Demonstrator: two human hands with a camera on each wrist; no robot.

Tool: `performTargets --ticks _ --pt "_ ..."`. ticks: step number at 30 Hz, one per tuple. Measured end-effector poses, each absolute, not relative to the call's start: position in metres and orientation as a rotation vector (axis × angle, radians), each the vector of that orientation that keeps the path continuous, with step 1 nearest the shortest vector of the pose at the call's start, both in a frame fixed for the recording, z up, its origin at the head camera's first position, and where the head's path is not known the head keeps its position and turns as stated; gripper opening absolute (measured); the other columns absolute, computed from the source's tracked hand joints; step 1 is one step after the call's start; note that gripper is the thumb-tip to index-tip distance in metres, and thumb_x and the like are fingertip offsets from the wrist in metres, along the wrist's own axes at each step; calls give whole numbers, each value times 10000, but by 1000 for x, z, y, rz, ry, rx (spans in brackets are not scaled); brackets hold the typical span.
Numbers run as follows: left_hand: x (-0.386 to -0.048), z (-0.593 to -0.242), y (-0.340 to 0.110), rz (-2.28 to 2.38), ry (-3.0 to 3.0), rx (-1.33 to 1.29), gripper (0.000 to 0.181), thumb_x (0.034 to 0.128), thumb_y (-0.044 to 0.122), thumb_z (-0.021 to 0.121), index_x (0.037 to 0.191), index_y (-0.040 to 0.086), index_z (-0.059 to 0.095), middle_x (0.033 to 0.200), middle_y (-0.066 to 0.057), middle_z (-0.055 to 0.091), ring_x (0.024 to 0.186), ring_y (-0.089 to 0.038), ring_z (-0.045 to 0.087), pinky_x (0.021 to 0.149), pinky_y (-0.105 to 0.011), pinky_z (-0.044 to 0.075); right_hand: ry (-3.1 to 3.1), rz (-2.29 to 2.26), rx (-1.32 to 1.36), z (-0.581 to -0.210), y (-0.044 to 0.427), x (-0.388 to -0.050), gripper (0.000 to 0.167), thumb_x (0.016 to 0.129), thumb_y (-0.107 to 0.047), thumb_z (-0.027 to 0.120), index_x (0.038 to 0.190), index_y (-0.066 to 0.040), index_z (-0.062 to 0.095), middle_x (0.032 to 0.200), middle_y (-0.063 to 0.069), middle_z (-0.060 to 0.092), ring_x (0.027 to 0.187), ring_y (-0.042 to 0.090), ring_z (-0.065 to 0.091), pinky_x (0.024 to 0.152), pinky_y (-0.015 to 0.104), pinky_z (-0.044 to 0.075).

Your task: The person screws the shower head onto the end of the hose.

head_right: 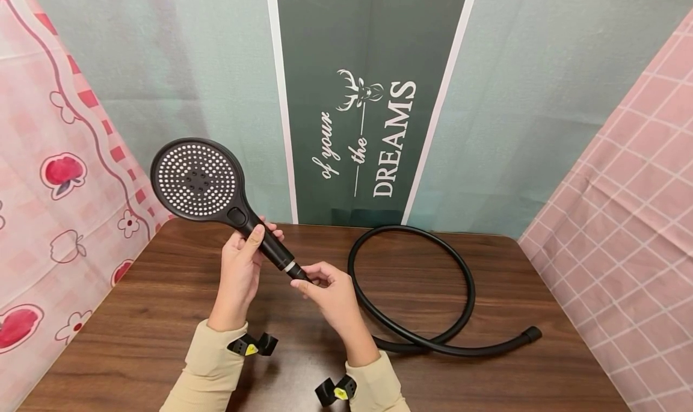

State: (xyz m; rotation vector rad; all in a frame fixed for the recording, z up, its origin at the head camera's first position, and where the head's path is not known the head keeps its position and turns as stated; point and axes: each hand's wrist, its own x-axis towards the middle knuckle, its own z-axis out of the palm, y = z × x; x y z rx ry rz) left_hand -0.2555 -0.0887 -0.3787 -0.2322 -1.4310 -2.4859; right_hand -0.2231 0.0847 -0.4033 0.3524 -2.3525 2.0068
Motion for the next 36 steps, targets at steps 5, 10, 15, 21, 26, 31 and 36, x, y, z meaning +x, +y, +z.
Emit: performTargets --ticks 5,10,15,21,26,31,36 --pt "-255 -378 -89 -2480 -1446 -230 256 1033 116 517 1240 -26 465 933 52 712 876 -72 731 918 -256 580 -2357 2004 346 -405 85 -224 229 843 -120 789 1039 -21 722 776 218 668 511 66 513 416 181 380" --pt "-255 -378 -89 -2482 -1443 -232 261 1031 116 520 1240 -30 462 934 50 713 876 -73 732 918 -259 581 -2368 1995 320 -404 85 -224 251 821 -122 811 1040 -34 728 788 189 680 510 77 493 416 182 372" --pt "-255 -377 -89 -2485 -1441 -228 265 1029 114 525 1246 -25 464 937 42 715 875 -73 732 918 -257 580 -2369 2010 270 -403 84 -223 300 792 -116 835 1065 -53 728 848 159 710 528 73 481 435 178 370" --pt "-255 -378 -89 -2493 -1440 -229 314 1027 110 528 1282 -52 444 935 52 713 877 -73 732 922 -259 579 -2331 2034 279 -404 82 -223 298 786 -62 828 1045 -16 689 856 197 709 556 81 500 454 173 387" --pt "-254 -377 -88 -2492 -1442 -228 309 1028 110 525 1282 -47 445 938 51 711 881 -74 732 926 -257 576 -2324 2039 284 -404 83 -224 272 792 -53 820 1029 -6 695 846 194 704 574 89 531 456 172 390" --pt "-254 -377 -88 -2491 -1441 -229 292 1028 116 527 1268 -34 454 944 40 712 881 -75 732 923 -258 578 -2342 2032 299 -402 84 -222 260 812 -98 814 1038 -17 716 820 177 691 548 87 512 436 187 381" --pt "-255 -377 -88 -2490 -1435 -232 276 1029 116 525 1256 -25 457 938 45 713 877 -75 732 923 -259 579 -2365 2013 300 -402 84 -223 246 823 -124 808 1037 -31 729 783 165 670 516 73 477 424 188 366"
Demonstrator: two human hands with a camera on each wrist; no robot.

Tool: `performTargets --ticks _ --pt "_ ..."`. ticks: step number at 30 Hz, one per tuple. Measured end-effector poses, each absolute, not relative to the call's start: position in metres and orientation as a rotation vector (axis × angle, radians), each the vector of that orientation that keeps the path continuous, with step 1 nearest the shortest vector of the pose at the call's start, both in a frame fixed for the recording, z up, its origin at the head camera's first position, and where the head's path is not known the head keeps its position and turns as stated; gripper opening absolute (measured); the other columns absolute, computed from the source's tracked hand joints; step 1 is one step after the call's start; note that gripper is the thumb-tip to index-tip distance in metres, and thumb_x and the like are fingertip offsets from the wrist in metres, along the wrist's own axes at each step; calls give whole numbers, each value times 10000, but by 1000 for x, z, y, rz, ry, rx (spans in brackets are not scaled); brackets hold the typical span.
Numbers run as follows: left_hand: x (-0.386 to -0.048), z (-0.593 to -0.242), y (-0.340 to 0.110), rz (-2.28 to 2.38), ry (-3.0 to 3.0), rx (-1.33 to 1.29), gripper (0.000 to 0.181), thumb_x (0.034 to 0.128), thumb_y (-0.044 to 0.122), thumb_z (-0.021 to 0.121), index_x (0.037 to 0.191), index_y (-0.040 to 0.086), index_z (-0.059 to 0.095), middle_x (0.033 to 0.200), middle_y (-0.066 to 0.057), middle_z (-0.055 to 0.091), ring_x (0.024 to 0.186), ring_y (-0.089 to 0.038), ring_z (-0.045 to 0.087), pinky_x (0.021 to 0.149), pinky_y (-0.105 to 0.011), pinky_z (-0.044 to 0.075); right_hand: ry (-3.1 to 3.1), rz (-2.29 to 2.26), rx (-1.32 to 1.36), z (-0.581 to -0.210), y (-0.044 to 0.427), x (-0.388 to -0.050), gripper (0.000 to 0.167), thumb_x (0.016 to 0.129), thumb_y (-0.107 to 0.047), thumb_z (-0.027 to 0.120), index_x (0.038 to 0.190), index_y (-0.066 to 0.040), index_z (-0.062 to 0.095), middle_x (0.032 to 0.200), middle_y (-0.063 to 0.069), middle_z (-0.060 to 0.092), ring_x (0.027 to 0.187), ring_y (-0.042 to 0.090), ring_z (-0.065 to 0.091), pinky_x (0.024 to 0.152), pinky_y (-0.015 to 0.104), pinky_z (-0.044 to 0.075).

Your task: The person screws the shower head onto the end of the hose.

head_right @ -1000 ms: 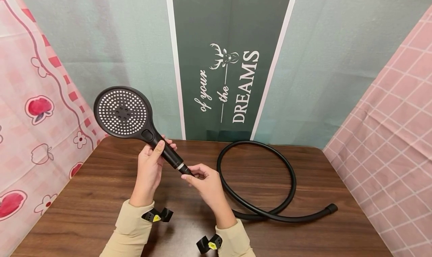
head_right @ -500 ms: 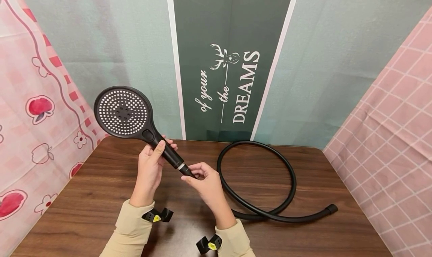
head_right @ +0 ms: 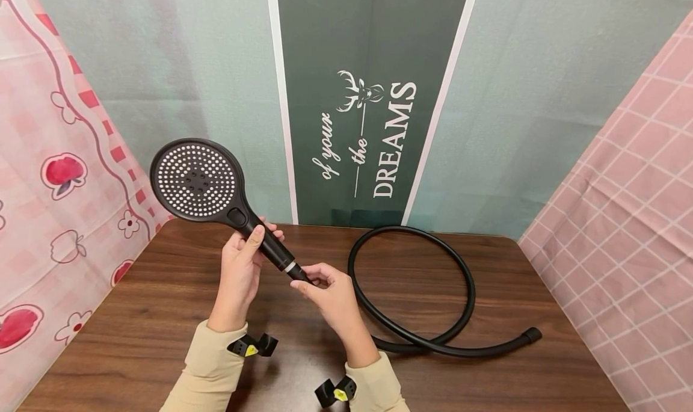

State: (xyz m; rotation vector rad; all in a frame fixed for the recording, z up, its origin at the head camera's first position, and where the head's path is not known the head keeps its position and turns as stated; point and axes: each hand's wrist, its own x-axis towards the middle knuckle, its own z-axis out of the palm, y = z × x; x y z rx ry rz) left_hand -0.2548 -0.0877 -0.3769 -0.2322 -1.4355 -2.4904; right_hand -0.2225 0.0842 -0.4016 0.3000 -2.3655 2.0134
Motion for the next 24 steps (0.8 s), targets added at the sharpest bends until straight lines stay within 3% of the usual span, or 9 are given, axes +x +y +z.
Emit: performTargets --ticks 12,24 --pt "-255 -377 -88 -2487 -1432 -231 258 1030 104 519 1246 -22 458 930 52 712 872 -72 732 919 -257 580 -2372 2010 308 -402 85 -223 245 836 -137 798 1051 -37 737 778 226 646 498 71 460 420 184 361" --pt "-255 -377 -88 -2489 -1428 -233 284 1025 119 536 1257 -27 463 940 41 713 878 -73 734 921 -254 578 -2385 2014 284 -401 86 -223 279 803 -125 827 1053 -46 733 826 161 697 511 73 462 428 183 365"
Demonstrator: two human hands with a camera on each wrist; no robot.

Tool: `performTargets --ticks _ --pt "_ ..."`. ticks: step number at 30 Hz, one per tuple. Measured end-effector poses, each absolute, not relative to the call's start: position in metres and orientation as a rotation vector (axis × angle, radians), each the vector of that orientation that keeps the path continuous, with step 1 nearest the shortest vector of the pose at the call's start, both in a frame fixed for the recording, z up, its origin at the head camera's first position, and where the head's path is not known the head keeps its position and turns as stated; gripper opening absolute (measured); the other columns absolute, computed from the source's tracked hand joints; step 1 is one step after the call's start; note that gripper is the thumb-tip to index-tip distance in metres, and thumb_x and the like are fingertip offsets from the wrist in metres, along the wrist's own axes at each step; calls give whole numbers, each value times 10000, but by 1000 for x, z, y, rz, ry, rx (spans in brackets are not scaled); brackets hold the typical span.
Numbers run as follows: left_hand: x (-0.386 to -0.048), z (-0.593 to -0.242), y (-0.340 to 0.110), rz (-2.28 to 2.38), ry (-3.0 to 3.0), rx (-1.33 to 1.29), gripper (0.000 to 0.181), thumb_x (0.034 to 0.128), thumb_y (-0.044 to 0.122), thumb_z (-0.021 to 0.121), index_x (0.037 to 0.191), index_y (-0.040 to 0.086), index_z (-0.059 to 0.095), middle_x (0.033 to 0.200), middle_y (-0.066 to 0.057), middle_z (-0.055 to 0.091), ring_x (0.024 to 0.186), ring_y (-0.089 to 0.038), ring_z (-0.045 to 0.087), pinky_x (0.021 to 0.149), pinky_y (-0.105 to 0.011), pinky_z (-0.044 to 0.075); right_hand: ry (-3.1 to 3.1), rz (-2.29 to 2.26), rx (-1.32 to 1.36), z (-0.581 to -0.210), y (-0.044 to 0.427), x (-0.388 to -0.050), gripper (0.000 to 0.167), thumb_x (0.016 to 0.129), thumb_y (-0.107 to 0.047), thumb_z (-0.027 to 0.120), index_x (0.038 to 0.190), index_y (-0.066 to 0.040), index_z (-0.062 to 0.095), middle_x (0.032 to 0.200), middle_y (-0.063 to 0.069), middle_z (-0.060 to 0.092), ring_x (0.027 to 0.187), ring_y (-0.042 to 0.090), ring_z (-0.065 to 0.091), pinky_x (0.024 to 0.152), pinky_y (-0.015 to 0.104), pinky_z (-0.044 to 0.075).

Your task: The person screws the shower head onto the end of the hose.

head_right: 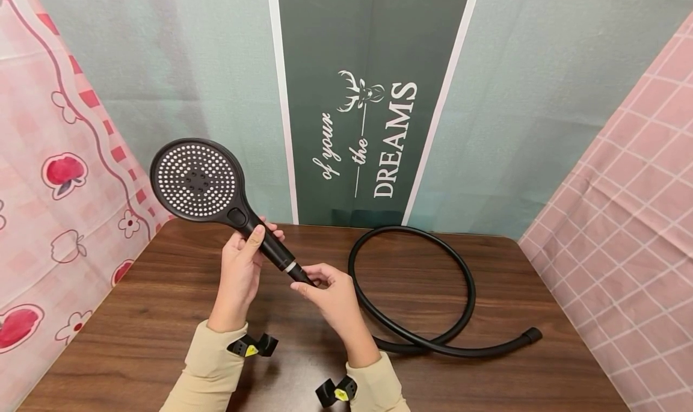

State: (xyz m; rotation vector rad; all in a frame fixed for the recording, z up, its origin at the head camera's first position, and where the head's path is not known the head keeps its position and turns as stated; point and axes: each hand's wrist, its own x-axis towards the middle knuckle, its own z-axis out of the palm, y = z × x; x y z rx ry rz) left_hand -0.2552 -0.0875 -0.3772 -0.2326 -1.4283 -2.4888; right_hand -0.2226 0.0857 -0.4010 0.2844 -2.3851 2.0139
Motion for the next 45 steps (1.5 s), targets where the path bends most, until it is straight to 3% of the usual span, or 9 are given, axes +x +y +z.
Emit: performTargets --ticks 32,45 --pt "-254 -377 -86 -2500 -1411 -224 270 1024 110 533 1249 -22 462 937 30 705 871 -79 734 917 -268 583 -2379 2025 262 -397 86 -221 250 814 -130 817 1027 -38 722 797 176 700 487 82 461 415 189 361" --pt "-254 -376 -86 -2496 -1408 -227 246 1023 109 538 1227 -13 477 957 -3 704 879 -83 734 927 -268 579 -2377 2022 278 -399 87 -221 219 832 -148 804 1024 -69 735 809 240 678 481 77 458 416 187 376"
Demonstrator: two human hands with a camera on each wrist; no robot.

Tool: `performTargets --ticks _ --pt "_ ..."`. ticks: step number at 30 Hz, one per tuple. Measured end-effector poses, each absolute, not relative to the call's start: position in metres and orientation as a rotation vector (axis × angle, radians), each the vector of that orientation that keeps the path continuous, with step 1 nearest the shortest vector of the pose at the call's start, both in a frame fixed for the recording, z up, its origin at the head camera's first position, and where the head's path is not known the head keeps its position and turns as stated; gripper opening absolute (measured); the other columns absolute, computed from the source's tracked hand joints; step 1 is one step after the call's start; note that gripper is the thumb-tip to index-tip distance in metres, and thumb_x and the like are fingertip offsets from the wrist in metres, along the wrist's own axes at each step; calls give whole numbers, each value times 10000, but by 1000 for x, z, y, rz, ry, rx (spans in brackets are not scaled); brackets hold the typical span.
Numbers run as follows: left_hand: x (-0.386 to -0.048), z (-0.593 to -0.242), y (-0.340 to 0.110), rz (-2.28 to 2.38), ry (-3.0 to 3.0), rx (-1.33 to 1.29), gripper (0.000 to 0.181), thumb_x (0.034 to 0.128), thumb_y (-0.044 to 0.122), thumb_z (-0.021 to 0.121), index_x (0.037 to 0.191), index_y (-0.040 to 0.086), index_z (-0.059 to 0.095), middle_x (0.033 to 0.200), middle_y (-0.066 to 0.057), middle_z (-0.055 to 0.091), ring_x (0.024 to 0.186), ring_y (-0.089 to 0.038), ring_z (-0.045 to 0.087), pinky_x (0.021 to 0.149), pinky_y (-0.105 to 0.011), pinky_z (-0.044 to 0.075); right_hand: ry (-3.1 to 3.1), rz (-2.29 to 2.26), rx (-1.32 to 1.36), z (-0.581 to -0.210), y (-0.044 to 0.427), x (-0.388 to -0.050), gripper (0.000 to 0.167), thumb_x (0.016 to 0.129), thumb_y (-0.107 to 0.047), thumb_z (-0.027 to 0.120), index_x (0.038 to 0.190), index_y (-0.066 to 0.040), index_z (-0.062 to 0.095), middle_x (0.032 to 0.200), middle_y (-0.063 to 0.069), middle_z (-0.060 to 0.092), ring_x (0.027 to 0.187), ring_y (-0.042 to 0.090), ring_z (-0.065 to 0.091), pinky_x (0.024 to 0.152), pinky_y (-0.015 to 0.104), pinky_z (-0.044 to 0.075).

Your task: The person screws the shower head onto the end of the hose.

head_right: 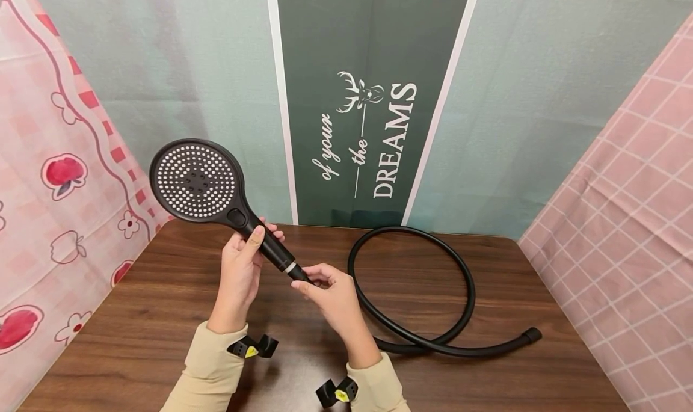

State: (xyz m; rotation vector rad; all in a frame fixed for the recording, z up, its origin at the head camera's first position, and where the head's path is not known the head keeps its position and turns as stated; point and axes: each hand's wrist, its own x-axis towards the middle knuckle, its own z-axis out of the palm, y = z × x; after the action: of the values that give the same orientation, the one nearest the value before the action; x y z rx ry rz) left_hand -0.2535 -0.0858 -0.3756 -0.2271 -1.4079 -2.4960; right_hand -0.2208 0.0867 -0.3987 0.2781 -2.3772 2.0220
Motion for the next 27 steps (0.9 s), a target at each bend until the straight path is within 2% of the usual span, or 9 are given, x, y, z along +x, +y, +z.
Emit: performTargets --ticks 5,16,21,27 --pt "-253 -375 -85 -2499 -1409 -222 204 1028 86 517 1211 1 483 941 26 705 880 -82 729 942 -280 575 -2366 2033 284 -400 87 -221 193 839 -154 797 1016 -101 741 785 179 683 471 74 453 417 181 374" --pt "-253 -375 -85 -2503 -1406 -216 238 1027 94 523 1233 -14 475 958 1 703 883 -83 730 941 -277 575 -2376 2027 274 -400 87 -221 190 851 -159 787 1027 -99 750 773 177 676 473 86 461 410 186 377" --pt "-254 -375 -85 -2507 -1399 -216 249 1026 108 531 1231 -19 471 953 11 707 880 -81 731 933 -269 577 -2390 2037 245 -400 87 -223 247 827 -138 807 1054 -73 736 806 141 712 472 84 455 411 191 368" --pt "-253 -374 -85 -2515 -1399 -205 265 1024 101 532 1247 -27 468 961 -9 705 880 -86 731 930 -267 577 -2362 2079 242 -400 86 -223 324 811 -113 818 1103 -98 679 876 123 741 510 79 489 416 181 355"
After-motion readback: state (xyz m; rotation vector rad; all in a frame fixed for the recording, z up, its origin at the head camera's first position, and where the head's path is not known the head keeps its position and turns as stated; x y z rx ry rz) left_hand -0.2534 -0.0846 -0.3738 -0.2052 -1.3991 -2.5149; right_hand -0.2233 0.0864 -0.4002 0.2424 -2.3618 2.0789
